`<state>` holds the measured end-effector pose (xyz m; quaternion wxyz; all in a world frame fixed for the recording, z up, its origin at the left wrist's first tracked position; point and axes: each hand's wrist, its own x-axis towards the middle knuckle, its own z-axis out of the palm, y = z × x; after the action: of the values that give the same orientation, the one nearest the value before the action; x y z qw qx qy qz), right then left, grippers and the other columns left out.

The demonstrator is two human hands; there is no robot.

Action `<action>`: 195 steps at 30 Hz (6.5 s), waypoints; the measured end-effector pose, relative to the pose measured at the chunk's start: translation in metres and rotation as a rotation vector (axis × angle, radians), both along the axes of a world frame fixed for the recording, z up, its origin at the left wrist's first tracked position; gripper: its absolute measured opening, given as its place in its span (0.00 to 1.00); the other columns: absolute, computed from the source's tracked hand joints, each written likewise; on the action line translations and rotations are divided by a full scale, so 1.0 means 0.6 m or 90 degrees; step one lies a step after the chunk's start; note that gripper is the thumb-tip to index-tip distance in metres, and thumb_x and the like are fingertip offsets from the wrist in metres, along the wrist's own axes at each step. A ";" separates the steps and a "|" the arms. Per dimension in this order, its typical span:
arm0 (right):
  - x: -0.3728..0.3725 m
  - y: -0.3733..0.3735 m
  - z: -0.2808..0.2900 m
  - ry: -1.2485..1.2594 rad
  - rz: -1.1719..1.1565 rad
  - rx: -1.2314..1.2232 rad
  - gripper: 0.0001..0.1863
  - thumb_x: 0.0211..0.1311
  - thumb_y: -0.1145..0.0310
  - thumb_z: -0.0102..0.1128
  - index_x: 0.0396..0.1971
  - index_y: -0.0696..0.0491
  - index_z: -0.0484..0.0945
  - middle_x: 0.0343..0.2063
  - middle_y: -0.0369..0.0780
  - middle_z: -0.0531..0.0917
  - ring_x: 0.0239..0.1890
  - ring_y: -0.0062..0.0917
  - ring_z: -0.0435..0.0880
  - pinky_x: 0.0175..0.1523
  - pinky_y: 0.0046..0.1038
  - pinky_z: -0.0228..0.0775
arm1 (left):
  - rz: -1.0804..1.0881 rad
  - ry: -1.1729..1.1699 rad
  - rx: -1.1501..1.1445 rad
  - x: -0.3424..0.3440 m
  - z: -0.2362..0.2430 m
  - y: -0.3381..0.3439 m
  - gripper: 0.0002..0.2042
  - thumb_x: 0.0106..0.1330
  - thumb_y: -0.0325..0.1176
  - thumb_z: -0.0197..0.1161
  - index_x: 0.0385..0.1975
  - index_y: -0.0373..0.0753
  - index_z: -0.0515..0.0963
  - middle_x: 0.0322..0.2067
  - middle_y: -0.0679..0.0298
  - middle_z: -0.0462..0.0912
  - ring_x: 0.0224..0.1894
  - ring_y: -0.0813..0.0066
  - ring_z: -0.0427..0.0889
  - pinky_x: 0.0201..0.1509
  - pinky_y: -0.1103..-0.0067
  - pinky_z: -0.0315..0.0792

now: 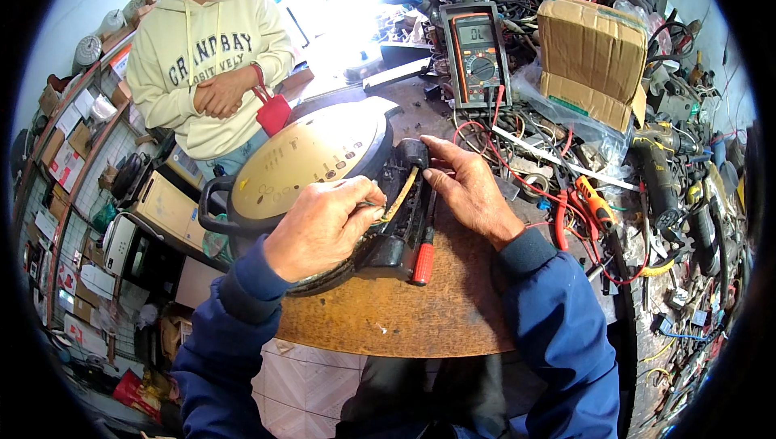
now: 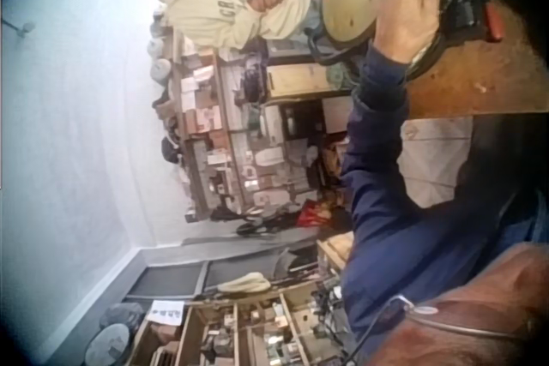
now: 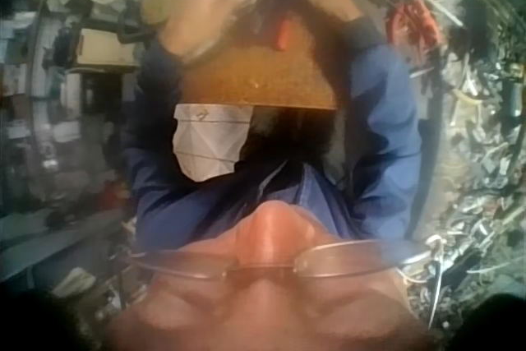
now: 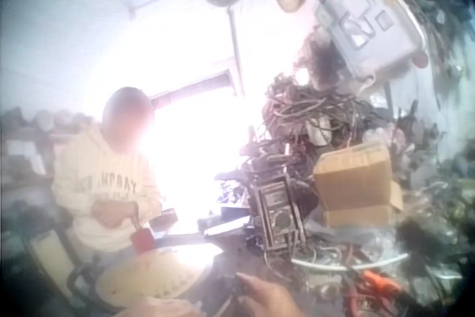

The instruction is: The person disassembles a round electric grill using a screwdriver and a hammer. They remove screws from the casing, open the unit to reveal the internal heating element and wiring, and manipulate the internal components. The person works at a cluttered workbench in a workshop environment.

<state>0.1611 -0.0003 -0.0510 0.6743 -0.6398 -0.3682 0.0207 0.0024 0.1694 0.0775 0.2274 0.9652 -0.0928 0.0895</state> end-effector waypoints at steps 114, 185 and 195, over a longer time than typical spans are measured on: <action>-0.060 -0.014 0.052 -0.218 -0.039 -0.116 0.31 0.45 0.57 0.84 0.53 0.47 0.87 0.72 0.58 0.63 0.75 0.55 0.61 0.78 0.49 0.55 | 0.017 -0.082 0.158 -0.026 -0.001 -0.025 0.07 0.63 0.25 0.71 0.33 0.35 0.78 0.30 0.53 0.81 0.31 0.51 0.84 0.37 0.64 0.77; -0.073 0.000 0.046 -0.302 0.003 -0.071 0.09 0.55 0.67 0.73 0.37 0.48 0.90 0.58 0.46 0.84 0.74 0.56 0.63 0.75 0.54 0.58 | 0.008 -0.137 0.136 -0.030 -0.020 -0.017 0.07 0.63 0.27 0.70 0.31 0.36 0.77 0.29 0.55 0.79 0.30 0.49 0.83 0.34 0.62 0.74; -0.071 -0.001 0.045 -0.299 0.011 -0.066 0.10 0.54 0.68 0.73 0.37 0.49 0.90 0.58 0.48 0.83 0.74 0.56 0.62 0.75 0.54 0.57 | -0.002 -0.134 0.122 -0.032 -0.020 -0.015 0.06 0.63 0.26 0.70 0.30 0.36 0.78 0.28 0.56 0.79 0.30 0.51 0.83 0.33 0.63 0.75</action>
<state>0.1186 -0.0010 -0.0239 0.5361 -0.6576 -0.5191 -0.1037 -0.0170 0.1606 0.0654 0.1233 0.9677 -0.1254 0.1808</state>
